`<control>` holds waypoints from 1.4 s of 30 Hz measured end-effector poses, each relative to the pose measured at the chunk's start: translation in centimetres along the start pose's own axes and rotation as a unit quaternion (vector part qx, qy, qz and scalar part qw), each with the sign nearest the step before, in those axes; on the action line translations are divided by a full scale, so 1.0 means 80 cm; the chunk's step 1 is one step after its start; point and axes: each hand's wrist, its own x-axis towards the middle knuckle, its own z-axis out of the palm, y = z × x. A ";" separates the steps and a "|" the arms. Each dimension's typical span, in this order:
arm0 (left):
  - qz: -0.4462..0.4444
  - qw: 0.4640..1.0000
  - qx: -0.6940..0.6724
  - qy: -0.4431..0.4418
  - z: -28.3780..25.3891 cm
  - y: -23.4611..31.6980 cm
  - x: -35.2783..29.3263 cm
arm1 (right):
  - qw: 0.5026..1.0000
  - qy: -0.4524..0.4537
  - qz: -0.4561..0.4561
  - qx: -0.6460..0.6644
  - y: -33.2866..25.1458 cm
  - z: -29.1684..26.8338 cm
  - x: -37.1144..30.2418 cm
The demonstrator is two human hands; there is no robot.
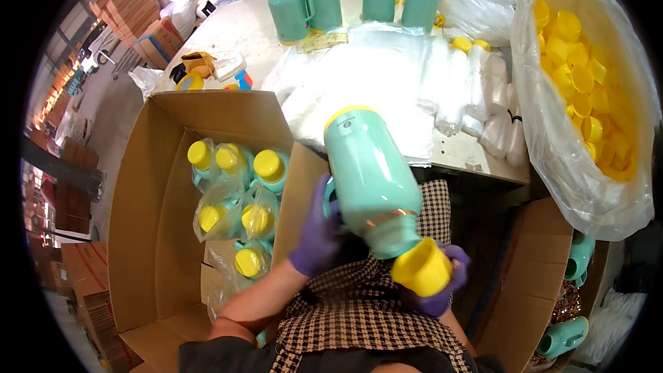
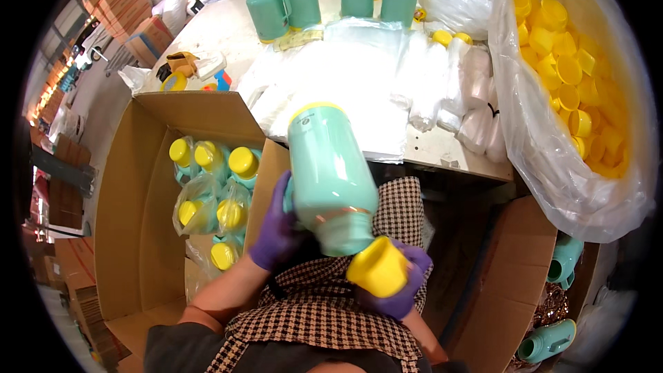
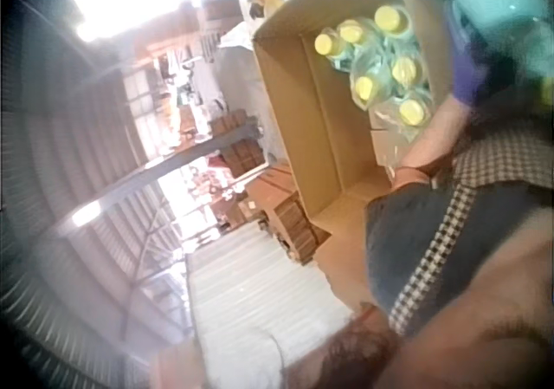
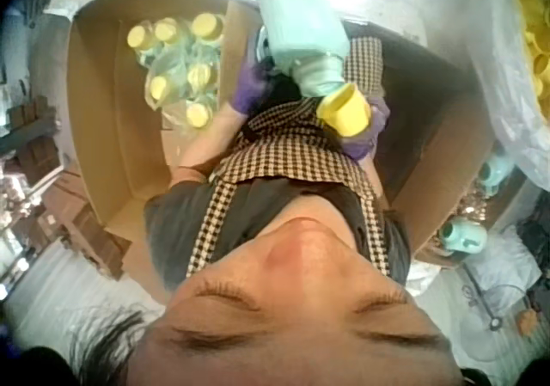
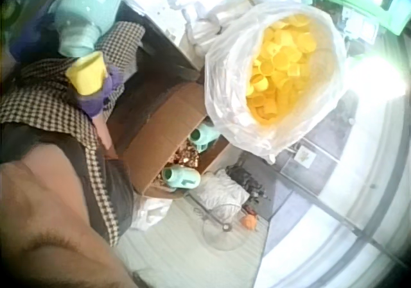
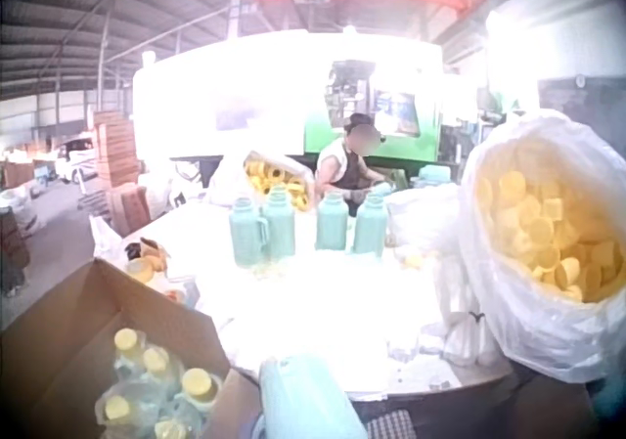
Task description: The person assembles teal plastic containers by inserting a metal ring into the neck and screwing on a yellow lid. The person then places the finished containers into a cardboard box. The task is performed repeatedly in a warehouse setting.
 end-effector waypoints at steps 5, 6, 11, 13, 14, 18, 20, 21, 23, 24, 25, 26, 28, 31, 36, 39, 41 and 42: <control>-0.006 0.973 -0.162 0.164 0.042 0.030 -0.002 | 0.978 -0.157 0.131 -0.039 -0.009 0.041 0.016; -0.015 0.974 -0.178 0.136 0.034 0.029 0.002 | 0.956 -0.269 0.070 -0.090 -0.010 0.034 0.034; 0.166 0.979 0.082 -0.086 0.018 -0.068 -0.073 | 0.924 -0.373 0.000 -0.089 0.103 -0.007 0.126; -0.181 0.967 -0.136 -0.118 0.030 -0.045 -0.075 | 0.953 -0.203 -0.083 -0.207 0.127 0.055 0.201; -0.350 0.895 -0.249 -0.122 0.024 -0.010 -0.053 | 0.978 -0.190 0.046 -0.071 0.168 0.086 0.222; -0.356 0.822 -0.431 -0.114 0.022 -0.020 -0.027 | 0.891 -0.374 -0.078 -0.245 0.215 0.246 0.259; -0.343 0.801 -0.473 -0.128 0.014 -0.022 -0.017 | 0.865 -0.413 -0.065 -0.276 0.244 0.271 0.261; -0.353 0.842 -0.388 -0.126 0.017 -0.039 -0.027 | 0.858 -0.472 -0.049 -0.197 0.272 0.268 0.275; -0.255 0.892 -0.323 -0.187 -0.008 -0.003 -0.014 | 0.867 -0.496 -0.047 0.014 0.327 0.238 0.300; -0.216 0.897 -0.315 -0.222 -0.035 -0.017 -0.012 | 0.875 -0.460 -0.087 0.124 0.331 0.222 0.311; -0.175 0.901 -0.312 -0.247 -0.062 -0.037 -0.015 | 0.811 -0.339 0.246 0.409 0.302 0.223 0.308; -0.133 0.899 -0.309 -0.280 -0.088 -0.054 -0.013 | 0.582 -0.138 0.529 0.601 0.274 0.213 0.305; -0.143 0.931 -0.326 -0.084 -0.090 -0.091 0.010 | 0.720 -0.253 0.411 0.499 0.276 0.219 0.272; -0.100 0.910 -0.300 0.268 -0.028 -0.086 0.125 | 0.801 -0.333 0.409 0.283 0.209 0.237 0.237; 0.274 0.886 0.332 0.175 -0.028 -0.138 0.201 | 0.698 -0.146 0.493 0.499 0.219 0.198 0.196; 0.123 0.974 0.094 0.164 -0.057 -0.135 0.187 | 0.697 -0.094 0.505 0.500 0.160 0.158 0.217; 0.006 0.989 -0.070 0.132 -0.031 -0.093 0.178 | 0.691 -0.109 0.527 0.483 0.136 0.150 0.212; 0.000 0.988 -0.092 0.124 0.004 -0.067 0.188 | 0.689 -0.111 0.527 0.485 0.135 0.149 0.206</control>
